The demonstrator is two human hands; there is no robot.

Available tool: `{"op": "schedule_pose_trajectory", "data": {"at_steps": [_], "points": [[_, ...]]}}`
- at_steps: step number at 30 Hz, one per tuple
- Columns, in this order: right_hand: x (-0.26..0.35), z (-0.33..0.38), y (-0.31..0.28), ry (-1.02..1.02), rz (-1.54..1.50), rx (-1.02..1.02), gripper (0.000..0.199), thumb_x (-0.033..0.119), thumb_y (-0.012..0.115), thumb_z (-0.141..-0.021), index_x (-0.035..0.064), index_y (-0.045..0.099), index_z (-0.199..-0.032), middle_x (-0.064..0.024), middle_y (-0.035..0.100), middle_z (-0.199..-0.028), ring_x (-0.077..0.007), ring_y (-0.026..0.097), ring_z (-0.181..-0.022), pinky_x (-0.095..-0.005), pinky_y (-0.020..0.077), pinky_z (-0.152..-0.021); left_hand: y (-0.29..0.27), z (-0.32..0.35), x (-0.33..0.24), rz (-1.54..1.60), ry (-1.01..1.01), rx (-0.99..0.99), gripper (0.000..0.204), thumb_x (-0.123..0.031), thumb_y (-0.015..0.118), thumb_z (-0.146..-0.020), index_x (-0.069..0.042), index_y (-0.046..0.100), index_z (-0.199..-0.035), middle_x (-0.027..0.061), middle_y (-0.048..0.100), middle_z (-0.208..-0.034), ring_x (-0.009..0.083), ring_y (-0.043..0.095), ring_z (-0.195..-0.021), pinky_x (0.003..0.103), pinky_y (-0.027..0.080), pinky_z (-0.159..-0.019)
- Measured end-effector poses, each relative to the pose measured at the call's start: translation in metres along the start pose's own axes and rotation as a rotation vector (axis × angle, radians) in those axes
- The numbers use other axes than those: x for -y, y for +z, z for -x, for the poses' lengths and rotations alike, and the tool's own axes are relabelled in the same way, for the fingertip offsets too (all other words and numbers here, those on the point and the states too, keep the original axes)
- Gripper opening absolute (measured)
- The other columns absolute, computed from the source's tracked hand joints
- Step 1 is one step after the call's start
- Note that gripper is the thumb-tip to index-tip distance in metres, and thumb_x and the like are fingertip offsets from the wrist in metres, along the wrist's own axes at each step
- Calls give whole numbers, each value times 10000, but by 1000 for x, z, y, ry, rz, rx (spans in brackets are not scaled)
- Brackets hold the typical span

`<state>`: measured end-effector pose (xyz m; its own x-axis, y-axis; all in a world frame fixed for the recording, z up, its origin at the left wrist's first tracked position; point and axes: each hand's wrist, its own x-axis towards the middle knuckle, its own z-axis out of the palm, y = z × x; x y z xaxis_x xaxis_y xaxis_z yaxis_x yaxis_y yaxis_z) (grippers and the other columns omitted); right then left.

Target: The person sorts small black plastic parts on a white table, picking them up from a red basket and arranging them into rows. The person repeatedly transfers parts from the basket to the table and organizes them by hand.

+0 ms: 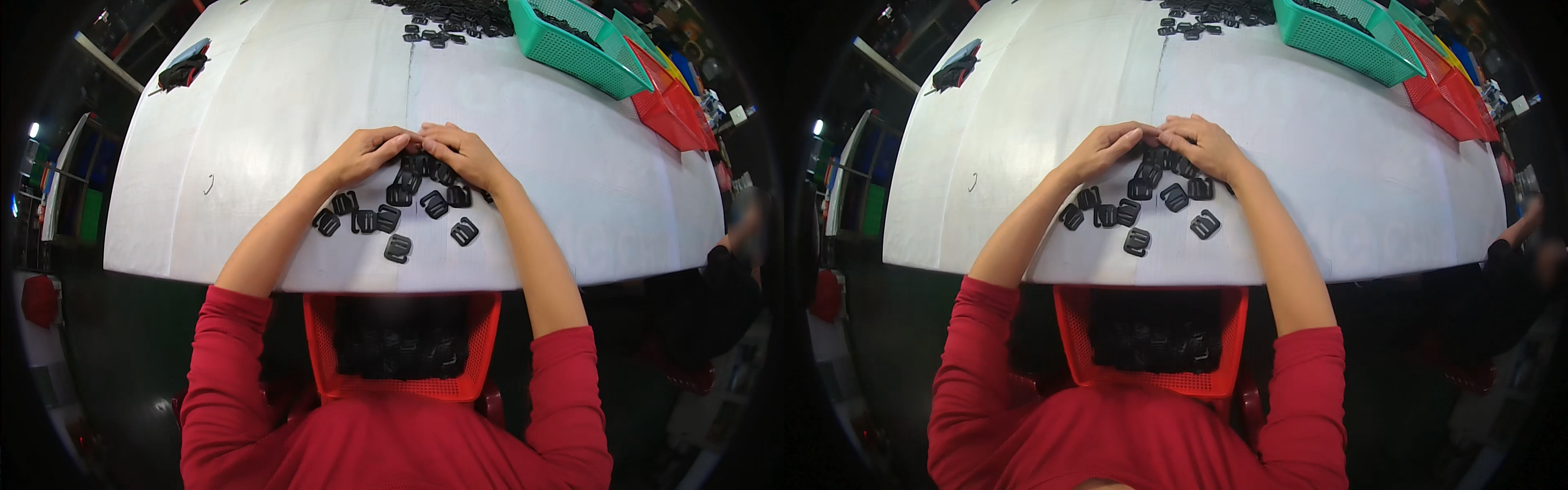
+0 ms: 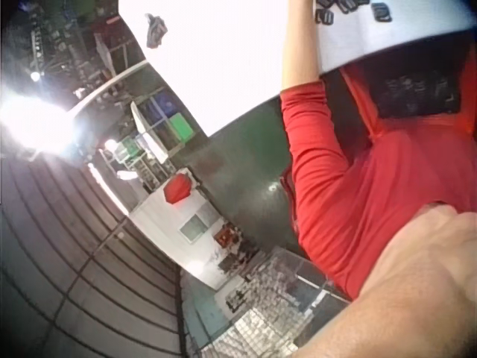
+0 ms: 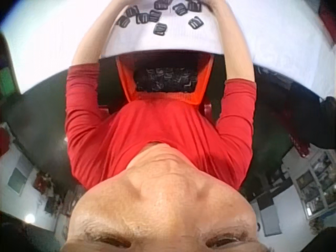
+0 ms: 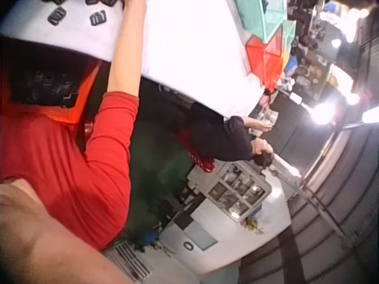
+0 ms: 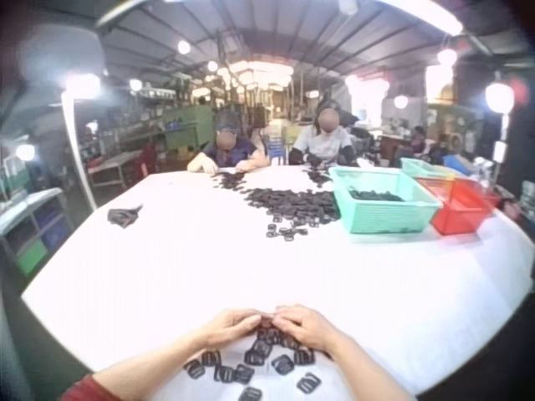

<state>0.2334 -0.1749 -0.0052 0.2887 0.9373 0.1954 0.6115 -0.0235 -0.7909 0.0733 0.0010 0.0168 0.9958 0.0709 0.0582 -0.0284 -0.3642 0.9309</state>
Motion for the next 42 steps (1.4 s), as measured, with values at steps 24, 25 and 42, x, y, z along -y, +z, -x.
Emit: {"op": "schedule_pose_trajectory", "data": {"at_steps": [24, 25, 42], "points": [[60, 96, 71, 109, 483, -210, 696, 567, 448, -965, 16, 471, -1389, -151, 465, -1458, -320, 340, -1416, -486, 218, -1175, 76, 74, 1, -588, 399, -67, 1227, -611, 817, -612, -87, 197, -1532, 208, 296, -1520, 431, 300, -1391, 593, 263, -1134], [68, 104, 79, 105, 472, -222, 688, 559, 458, -964, 19, 469, -1391, -155, 466, -1455, -324, 340, -1415, -484, 220, -1175, 88, 92, -8, -566, 341, -111, 1172, -530, 830, -646, -65, 206, -1522, 180, 308, -1525, 427, 299, -1393, 567, 264, -1145], [128, 140, 38, 195, 17, -327, 290, 247, 580, -979, 29, 671, -1147, -133, 709, -972, -294, 675, -920, -362, 499, -861, 51, 135, -44, -284, 184, -206, 532, -17, 712, -818, -48, 543, -1322, 150, 611, -1241, 306, 574, -1182, 385, 457, -1011]]}}
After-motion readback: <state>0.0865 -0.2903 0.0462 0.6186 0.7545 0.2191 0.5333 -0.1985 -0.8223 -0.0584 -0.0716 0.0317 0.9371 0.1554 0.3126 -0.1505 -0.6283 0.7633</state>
